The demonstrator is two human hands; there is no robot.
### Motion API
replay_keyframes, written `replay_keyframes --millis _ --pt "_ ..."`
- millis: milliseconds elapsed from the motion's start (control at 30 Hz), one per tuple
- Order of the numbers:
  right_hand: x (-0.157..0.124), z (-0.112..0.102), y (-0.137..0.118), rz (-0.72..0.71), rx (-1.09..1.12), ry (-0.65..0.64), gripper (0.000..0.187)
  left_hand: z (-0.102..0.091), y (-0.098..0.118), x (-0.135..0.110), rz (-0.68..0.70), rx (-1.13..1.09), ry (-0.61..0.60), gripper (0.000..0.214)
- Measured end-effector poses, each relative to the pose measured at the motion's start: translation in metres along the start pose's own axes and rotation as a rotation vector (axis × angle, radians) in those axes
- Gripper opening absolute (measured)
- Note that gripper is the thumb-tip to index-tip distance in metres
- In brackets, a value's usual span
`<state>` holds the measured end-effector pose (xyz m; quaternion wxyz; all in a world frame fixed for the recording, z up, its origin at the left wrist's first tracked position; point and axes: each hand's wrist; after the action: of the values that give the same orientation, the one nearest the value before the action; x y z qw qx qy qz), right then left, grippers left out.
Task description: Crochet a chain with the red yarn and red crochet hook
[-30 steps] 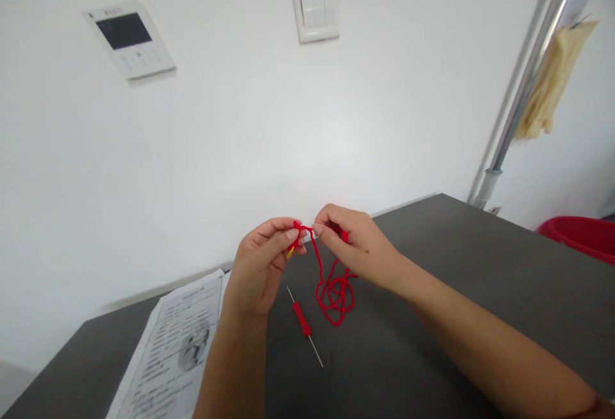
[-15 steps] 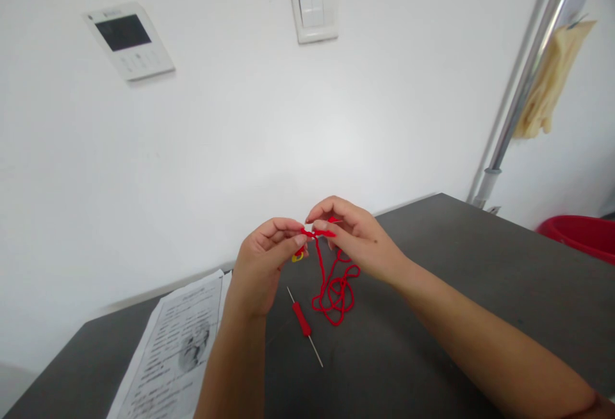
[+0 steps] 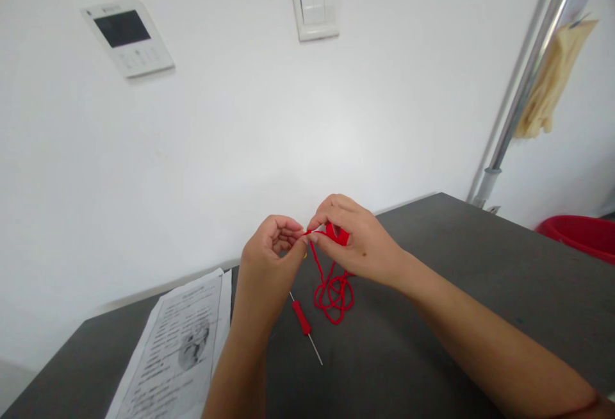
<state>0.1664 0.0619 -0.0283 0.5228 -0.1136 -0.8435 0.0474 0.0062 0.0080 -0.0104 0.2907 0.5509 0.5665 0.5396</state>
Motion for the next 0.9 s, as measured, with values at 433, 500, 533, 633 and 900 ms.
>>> replay_keyframes --millis 433,500,533,633,900 --pt "0.0015 0.0018 -0.001 0.007 -0.021 0.003 0.013 0.0002 -0.002 -0.0017 0.033 0.079 0.051 0.016" --pt "0.0018 0.0028 -0.002 0.009 -0.043 0.005 0.013 0.0006 -0.0014 -0.0021 0.022 0.065 0.045 0.016" --pt "0.0017 0.0035 -0.0023 0.01 -0.057 0.009 0.013 0.0008 -0.0014 -0.0023 0.017 0.057 0.04 0.015" --pt "0.0009 0.0064 -0.0024 0.009 -0.098 0.02 0.014 0.0006 -0.0016 -0.0025 0.003 0.057 0.012 0.014" --pt "0.0027 0.0061 -0.0005 0.442 0.32 -0.01 0.009 -0.0012 0.001 -0.0007 -0.031 0.005 -0.043 0.015"
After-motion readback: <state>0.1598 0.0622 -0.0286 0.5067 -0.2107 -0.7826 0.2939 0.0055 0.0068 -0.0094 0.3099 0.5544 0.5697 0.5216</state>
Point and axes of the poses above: each hand's wrist, its own x-axis towards the middle knuckle, its own z-axis out of the palm, y = z × x, and after that the axes turned 9 degrees about -z, right-handed
